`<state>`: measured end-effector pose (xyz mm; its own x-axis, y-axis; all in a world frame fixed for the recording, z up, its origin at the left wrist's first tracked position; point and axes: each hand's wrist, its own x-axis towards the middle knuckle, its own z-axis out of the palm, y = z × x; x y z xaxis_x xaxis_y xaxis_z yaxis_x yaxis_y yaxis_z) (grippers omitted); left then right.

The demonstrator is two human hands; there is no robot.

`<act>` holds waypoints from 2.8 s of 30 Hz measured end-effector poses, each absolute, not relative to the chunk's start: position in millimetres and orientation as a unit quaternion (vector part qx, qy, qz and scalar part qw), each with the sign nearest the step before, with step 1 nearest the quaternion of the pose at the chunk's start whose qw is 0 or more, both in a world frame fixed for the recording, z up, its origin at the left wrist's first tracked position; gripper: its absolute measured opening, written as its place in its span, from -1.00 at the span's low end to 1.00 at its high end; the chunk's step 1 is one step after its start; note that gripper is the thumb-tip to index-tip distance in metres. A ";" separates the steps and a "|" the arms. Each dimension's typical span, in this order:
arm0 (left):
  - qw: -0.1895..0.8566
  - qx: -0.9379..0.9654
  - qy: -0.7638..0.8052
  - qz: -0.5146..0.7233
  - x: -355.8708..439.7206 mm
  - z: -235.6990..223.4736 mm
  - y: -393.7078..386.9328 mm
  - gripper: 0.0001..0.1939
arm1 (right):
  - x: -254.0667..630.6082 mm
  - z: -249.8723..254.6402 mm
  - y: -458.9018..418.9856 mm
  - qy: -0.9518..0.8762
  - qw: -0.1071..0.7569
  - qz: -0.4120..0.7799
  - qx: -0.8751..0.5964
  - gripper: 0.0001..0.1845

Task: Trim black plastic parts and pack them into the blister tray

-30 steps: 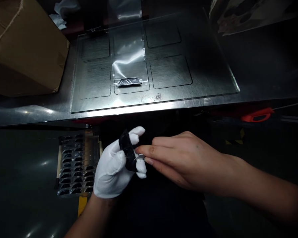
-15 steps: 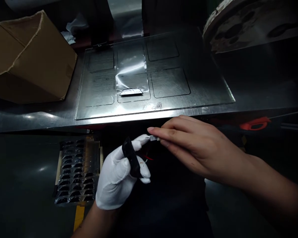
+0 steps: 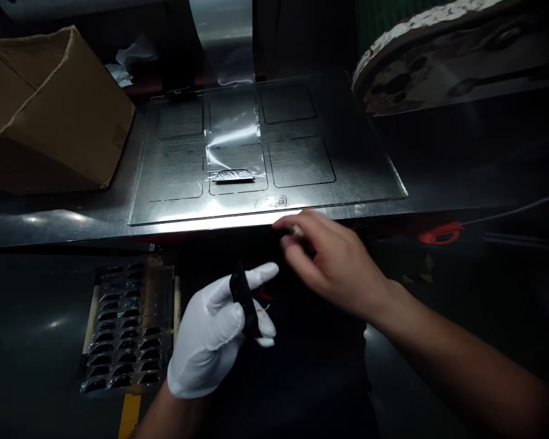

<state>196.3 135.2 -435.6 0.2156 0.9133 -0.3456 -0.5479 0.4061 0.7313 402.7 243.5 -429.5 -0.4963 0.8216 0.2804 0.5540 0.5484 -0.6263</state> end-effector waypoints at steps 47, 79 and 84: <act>0.757 0.196 0.422 0.458 189.3 -447.7 136.4 -0.69 | 380.2 -358.5 249.1 -0.966 -0.035 0.080 -0.245 -0.67; 0.721 0.185 0.431 0.510 189.1 -445.5 131.7 -0.62 | 382.5 -380.4 233.9 -0.951 -0.013 0.158 -0.266 -0.74; 0.721 0.187 0.424 0.515 190.1 -447.5 130.4 -0.64 | 385.0 -381.4 232.6 -0.945 -0.019 0.179 -0.273 -0.74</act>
